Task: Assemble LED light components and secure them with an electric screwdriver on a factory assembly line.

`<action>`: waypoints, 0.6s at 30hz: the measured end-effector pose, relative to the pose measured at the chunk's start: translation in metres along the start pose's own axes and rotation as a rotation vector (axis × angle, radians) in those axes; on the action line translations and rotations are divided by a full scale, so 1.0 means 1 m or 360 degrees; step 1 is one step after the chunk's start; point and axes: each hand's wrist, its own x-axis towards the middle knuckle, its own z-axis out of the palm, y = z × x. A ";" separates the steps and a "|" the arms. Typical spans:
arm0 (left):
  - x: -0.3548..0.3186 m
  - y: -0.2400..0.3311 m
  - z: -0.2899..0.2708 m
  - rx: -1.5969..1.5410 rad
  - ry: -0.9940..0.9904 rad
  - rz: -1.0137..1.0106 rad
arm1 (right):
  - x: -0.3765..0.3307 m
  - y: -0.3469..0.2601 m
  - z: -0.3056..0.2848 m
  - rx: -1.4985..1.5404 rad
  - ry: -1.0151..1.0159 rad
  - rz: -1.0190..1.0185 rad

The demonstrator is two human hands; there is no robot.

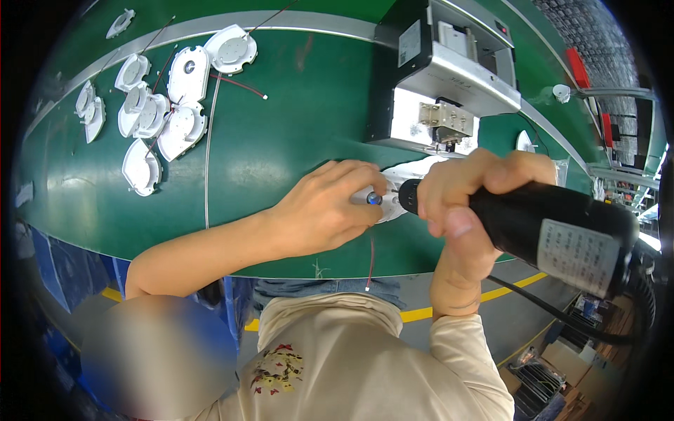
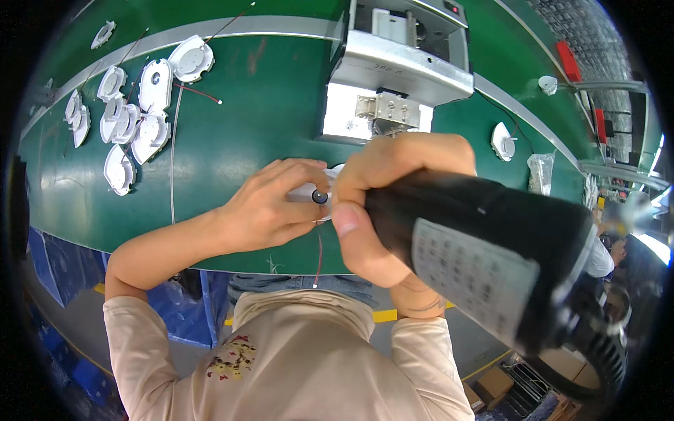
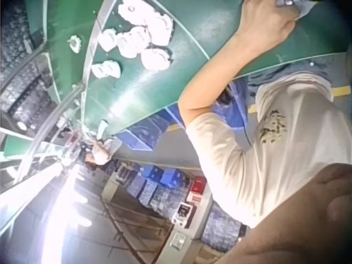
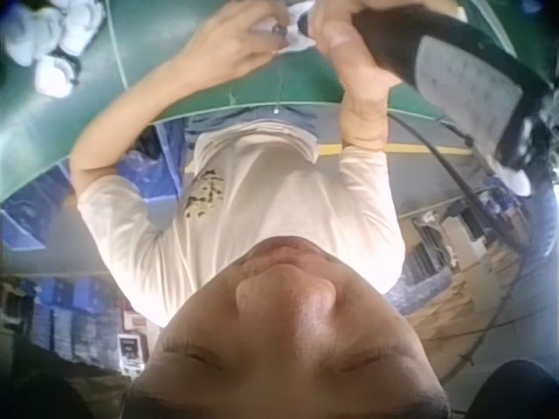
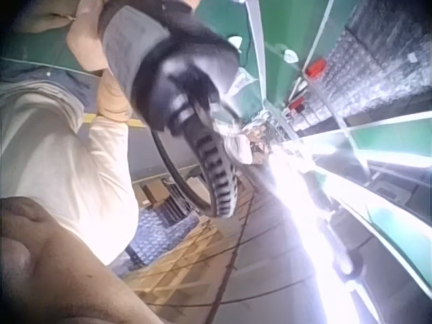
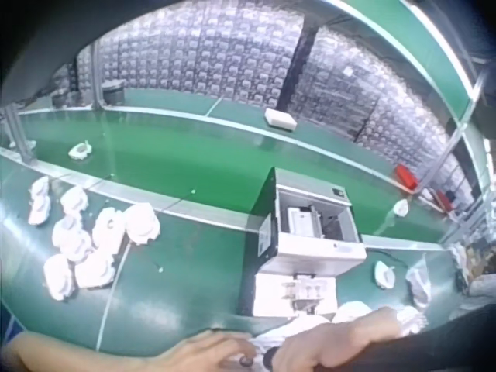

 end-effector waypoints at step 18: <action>-0.002 -0.004 -0.007 -0.0104 -0.0124 -0.0042 | 0.064 -0.001 -0.030 0.0110 0.0280 -0.0299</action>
